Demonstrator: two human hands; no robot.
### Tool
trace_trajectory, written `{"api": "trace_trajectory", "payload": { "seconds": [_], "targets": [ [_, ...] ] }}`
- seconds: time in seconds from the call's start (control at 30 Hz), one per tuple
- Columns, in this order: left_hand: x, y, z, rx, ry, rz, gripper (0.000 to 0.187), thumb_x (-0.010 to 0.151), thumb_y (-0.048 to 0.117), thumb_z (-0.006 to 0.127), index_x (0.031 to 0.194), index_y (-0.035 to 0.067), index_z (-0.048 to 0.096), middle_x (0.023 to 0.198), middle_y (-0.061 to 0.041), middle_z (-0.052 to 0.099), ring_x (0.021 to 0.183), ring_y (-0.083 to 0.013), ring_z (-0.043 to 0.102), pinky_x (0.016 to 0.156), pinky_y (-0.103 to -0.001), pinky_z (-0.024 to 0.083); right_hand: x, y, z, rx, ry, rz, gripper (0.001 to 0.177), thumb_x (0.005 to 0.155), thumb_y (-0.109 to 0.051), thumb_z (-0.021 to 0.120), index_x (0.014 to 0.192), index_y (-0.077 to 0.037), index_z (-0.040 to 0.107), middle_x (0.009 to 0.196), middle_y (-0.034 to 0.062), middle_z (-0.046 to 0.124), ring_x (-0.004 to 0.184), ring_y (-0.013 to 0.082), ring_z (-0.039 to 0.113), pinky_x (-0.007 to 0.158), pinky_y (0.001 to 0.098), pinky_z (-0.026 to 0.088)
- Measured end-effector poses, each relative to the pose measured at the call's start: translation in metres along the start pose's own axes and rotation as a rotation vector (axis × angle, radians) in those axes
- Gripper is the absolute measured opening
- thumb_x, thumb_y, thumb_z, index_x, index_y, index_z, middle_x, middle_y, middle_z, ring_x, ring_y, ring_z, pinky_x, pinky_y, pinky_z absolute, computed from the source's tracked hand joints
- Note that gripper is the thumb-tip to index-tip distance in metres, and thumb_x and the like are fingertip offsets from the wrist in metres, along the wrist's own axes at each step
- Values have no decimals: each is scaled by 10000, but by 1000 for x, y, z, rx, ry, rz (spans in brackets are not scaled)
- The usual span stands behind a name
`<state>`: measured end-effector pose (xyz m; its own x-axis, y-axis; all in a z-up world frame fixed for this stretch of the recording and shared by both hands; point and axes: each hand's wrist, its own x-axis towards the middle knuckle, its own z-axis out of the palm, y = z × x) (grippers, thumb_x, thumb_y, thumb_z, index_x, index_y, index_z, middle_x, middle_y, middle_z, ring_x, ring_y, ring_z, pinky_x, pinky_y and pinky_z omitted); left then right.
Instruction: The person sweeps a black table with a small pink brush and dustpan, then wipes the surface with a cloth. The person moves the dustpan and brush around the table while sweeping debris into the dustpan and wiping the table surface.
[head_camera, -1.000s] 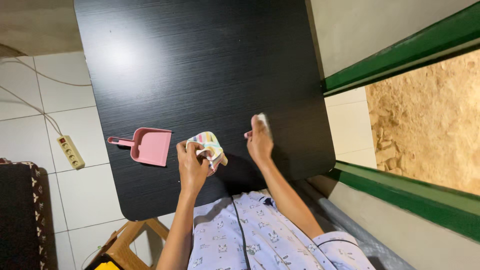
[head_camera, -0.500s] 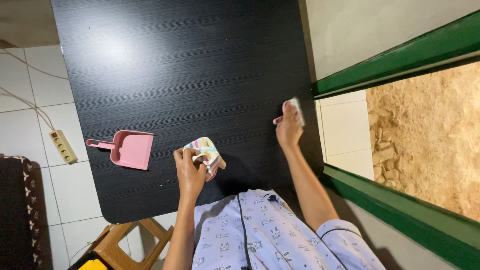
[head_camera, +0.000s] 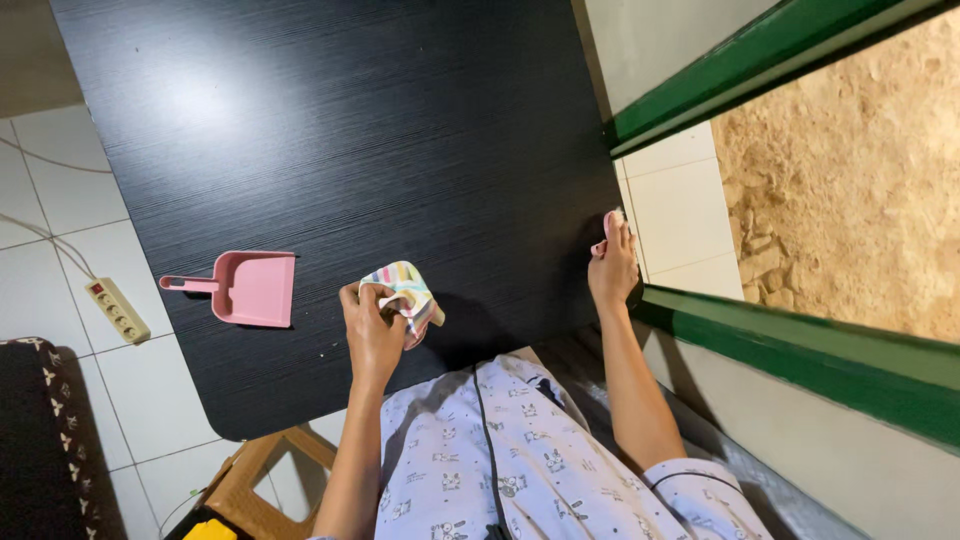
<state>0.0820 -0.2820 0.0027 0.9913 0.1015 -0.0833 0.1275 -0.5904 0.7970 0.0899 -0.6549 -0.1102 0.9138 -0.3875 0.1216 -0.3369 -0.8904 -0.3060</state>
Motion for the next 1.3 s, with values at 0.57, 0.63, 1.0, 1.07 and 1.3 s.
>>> {"api": "trace_trajectory", "payload": {
  "seconds": [0.57, 0.63, 1.0, 1.07, 1.3],
  "targets": [
    [-71, -77, -94, 35, -15, 37, 298, 765, -69, 703, 1024, 3, 576, 1188, -197, 489, 1047, -381, 607, 849, -450, 543, -127, -102, -12, 273, -12, 135, 621, 1015, -50, 608, 1573, -279, 458, 1433, 161, 637, 1098, 316, 705, 890, 433, 603],
    [-78, -88, -102, 31, -10, 64, 306, 760, -70, 706, 1029, 2, 578, 1188, -198, 492, 1058, -387, 604, 857, -452, 541, -129, -72, -13, 56, 111, 20, 592, 982, -40, 607, 1538, -199, 478, 1477, 171, 602, 1192, 374, 673, 858, 476, 587],
    [-89, -110, -113, -26, -73, -79, 317, 761, -42, 674, 1060, 21, 588, 1193, -176, 493, 952, -342, 649, 797, -429, 565, -200, -257, 19, 866, -207, -70, 506, 1009, -16, 534, 1506, -108, 534, 1490, 125, 613, 1311, 248, 644, 1061, 349, 530],
    [-86, -110, -105, -28, -58, 17, 315, 774, -29, 687, 1072, 17, 595, 1178, -183, 506, 971, -359, 637, 825, -449, 550, -176, -239, -13, 871, -109, -21, 461, 1025, -19, 541, 1479, -99, 560, 1467, 94, 632, 1294, 185, 655, 1085, 318, 528],
    [-48, -63, -37, -85, -101, 198, 338, 779, 46, 729, 1100, 45, 623, 1191, -230, 536, 1031, -418, 619, 869, -481, 543, -127, -219, -84, 1029, -5, -53, 425, 1034, 29, 488, 1453, 17, 561, 1457, 116, 618, 1332, 173, 595, 1138, 297, 455]
  ]
}}
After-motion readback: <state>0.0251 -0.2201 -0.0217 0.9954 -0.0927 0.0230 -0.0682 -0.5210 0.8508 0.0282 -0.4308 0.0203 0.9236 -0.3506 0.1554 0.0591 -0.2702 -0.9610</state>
